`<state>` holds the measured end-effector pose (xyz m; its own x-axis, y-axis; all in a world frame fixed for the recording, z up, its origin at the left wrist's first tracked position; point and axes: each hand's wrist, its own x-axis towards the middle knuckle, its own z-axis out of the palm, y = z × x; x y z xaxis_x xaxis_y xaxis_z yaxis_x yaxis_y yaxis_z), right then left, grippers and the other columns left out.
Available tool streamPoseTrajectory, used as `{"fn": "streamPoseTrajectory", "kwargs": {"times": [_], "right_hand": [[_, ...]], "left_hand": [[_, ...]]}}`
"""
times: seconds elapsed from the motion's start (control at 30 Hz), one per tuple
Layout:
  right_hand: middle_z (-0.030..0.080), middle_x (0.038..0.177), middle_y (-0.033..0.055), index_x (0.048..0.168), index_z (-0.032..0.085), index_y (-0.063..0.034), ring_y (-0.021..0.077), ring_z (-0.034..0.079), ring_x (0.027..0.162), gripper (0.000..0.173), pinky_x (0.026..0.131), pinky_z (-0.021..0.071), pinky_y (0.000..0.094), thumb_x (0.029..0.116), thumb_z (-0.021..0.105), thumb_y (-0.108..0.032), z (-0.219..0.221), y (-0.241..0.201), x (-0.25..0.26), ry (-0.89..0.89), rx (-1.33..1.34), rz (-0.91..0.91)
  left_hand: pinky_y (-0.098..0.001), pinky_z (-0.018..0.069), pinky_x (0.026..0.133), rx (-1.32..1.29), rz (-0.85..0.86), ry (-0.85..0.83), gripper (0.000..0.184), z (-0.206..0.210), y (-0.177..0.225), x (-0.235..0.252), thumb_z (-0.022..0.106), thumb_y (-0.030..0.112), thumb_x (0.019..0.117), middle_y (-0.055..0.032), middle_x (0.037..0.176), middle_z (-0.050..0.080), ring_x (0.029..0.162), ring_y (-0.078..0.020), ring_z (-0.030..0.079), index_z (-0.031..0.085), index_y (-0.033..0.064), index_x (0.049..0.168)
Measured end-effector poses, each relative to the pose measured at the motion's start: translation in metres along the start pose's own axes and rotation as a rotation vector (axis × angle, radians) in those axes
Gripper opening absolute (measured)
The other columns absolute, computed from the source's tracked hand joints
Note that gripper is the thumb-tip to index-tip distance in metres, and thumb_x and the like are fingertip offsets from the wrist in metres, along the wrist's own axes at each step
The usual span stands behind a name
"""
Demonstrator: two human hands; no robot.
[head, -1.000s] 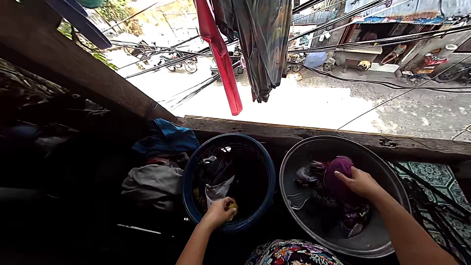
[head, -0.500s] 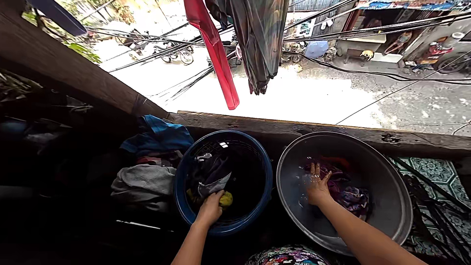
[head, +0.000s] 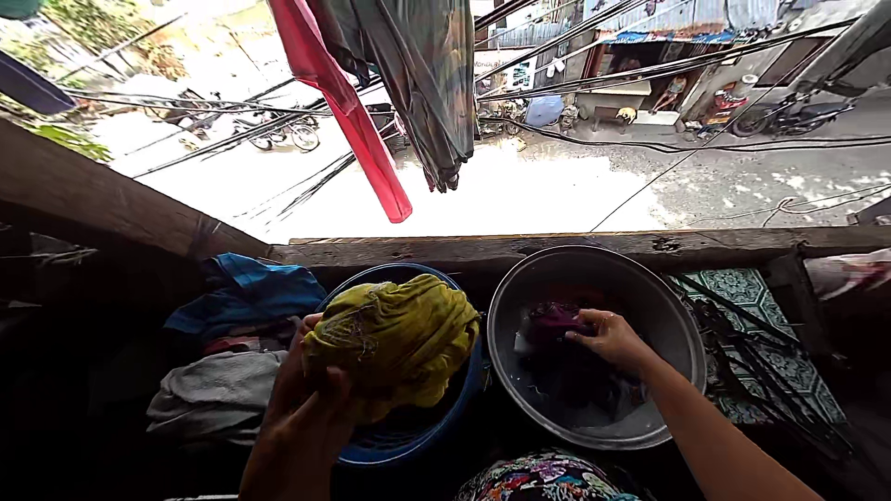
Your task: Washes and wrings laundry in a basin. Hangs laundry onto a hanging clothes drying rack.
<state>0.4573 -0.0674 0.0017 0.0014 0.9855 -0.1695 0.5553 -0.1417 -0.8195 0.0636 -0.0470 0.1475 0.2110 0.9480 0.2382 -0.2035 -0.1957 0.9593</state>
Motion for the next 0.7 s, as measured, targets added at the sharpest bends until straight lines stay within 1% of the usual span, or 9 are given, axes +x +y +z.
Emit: {"fn": "streamPoseTrajectory", "kwargs": {"times": [0.1, 0.2, 0.27, 0.37, 0.43, 0.5, 0.57, 0.63, 0.7], "right_hand": [[0.058, 0.067, 0.001, 0.082, 0.061, -0.0093, 0.0088, 0.053, 0.059, 0.019, 0.054, 0.0448, 0.0285, 0.0895, 0.078, -0.015, -0.039, -0.01, -0.017, 0.109, 0.179, -0.039], [0.067, 0.087, -0.0041, 0.088, 0.061, -0.0113, 0.0012, 0.061, 0.073, 0.017, 0.066, 0.0531, 0.0184, 0.0869, 0.072, 0.002, -0.069, -0.029, -0.032, 0.2, 0.39, -0.155], [0.069, 0.101, -0.0031, 0.091, 0.06, -0.012, 0.0022, 0.065, 0.087, 0.018, 0.076, 0.0557, 0.0196, 0.0884, 0.069, 0.003, -0.083, -0.028, -0.038, 0.232, 0.382, -0.191], [0.068, 0.118, 0.0127, 0.092, 0.064, -0.0003, 0.0209, 0.064, 0.111, 0.011, 0.095, 0.0519, 0.0401, 0.0885, 0.074, -0.003, -0.093, -0.012, -0.034, 0.284, 0.022, -0.2], [0.065, 0.122, 0.025, 0.094, 0.07, 0.0036, 0.0418, 0.06, 0.119, 0.017, 0.1, 0.0469, 0.0607, 0.0855, 0.08, -0.007, -0.087, 0.008, -0.023, 0.322, -0.236, -0.158], [0.061, 0.131, 0.0274, 0.108, 0.072, -0.001, 0.0479, 0.054, 0.128, 0.023, 0.103, 0.0446, 0.0665, 0.0895, 0.079, -0.013, -0.072, 0.025, -0.009, 0.31, -0.365, 0.02], [0.052, 0.145, 0.0268, 0.133, 0.065, -0.0085, 0.0479, 0.048, 0.136, 0.043, 0.103, 0.0431, 0.0682, 0.0961, 0.073, -0.028, -0.053, 0.036, 0.007, 0.222, -0.355, 0.198], [0.033, 0.163, 0.0225, 0.154, 0.048, -0.0244, 0.0466, 0.031, 0.149, 0.061, 0.108, 0.0331, 0.0739, 0.0995, 0.065, -0.046, -0.03, 0.046, 0.021, 0.089, -0.324, 0.29], [0.013, 0.171, 0.0178, 0.161, 0.032, -0.0386, 0.046, 0.009, 0.156, 0.067, 0.112, 0.0116, 0.0824, 0.1009, 0.053, -0.059, -0.003, 0.062, 0.03, -0.019, -0.351, 0.287]], "left_hand": [[-0.0235, 0.0608, 0.081, -0.132, -0.045, -0.102, 0.037, 0.05, -0.003, 0.023, 0.073, 0.046, 0.0905, 0.0089, 0.107, 0.071, 0.097, -0.0021, 0.069, 0.064, 0.0281, 0.121], [-0.0244, 0.061, 0.075, -0.213, -0.177, -0.177, 0.05, 0.097, -0.03, 0.041, 0.075, 0.055, 0.0858, 0.0066, 0.105, 0.07, 0.091, -0.0041, 0.069, 0.059, 0.027, 0.124], [-0.0256, 0.0609, 0.073, -0.216, -0.287, -0.243, 0.059, 0.121, -0.061, 0.051, 0.074, 0.062, 0.0834, 0.0058, 0.105, 0.07, 0.088, -0.0052, 0.07, 0.055, 0.028, 0.128], [-0.029, 0.059, 0.069, -0.012, -0.45, -0.308, 0.062, 0.146, -0.118, 0.061, 0.065, 0.066, 0.0896, 0.0016, 0.102, 0.068, 0.081, -0.0082, 0.068, 0.05, 0.0244, 0.133], [-0.0448, 0.0567, 0.073, 0.316, -0.569, -0.333, 0.058, 0.155, -0.156, 0.067, 0.057, 0.057, 0.0988, -0.0125, 0.105, 0.067, 0.085, -0.0235, 0.066, 0.05, 0.0137, 0.137], [-0.062, 0.0513, 0.089, 0.691, -0.676, -0.417, 0.057, 0.163, -0.19, 0.075, 0.057, 0.049, 0.1026, -0.0269, 0.114, 0.066, 0.104, -0.0422, 0.065, 0.053, 0.0027, 0.135], [-0.0674, 0.0424, 0.103, 1.045, -0.75, -0.545, 0.066, 0.172, -0.218, 0.08, 0.058, 0.053, 0.1007, -0.03, 0.132, 0.059, 0.128, -0.0476, 0.054, 0.053, -0.0008, 0.139], [-0.0699, 0.0353, 0.108, 1.296, -0.617, -0.531, 0.075, 0.186, -0.233, 0.074, 0.061, 0.054, 0.0984, -0.0265, 0.151, 0.046, 0.142, -0.0456, 0.04, 0.047, -0.0011, 0.147], [-0.0731, 0.0258, 0.112, 1.338, -0.267, -0.503, 0.083, 0.187, -0.261, 0.067, 0.063, 0.051, 0.0973, -0.0242, 0.165, 0.026, 0.152, -0.0441, 0.026, 0.032, 0.0041, 0.159]]}}
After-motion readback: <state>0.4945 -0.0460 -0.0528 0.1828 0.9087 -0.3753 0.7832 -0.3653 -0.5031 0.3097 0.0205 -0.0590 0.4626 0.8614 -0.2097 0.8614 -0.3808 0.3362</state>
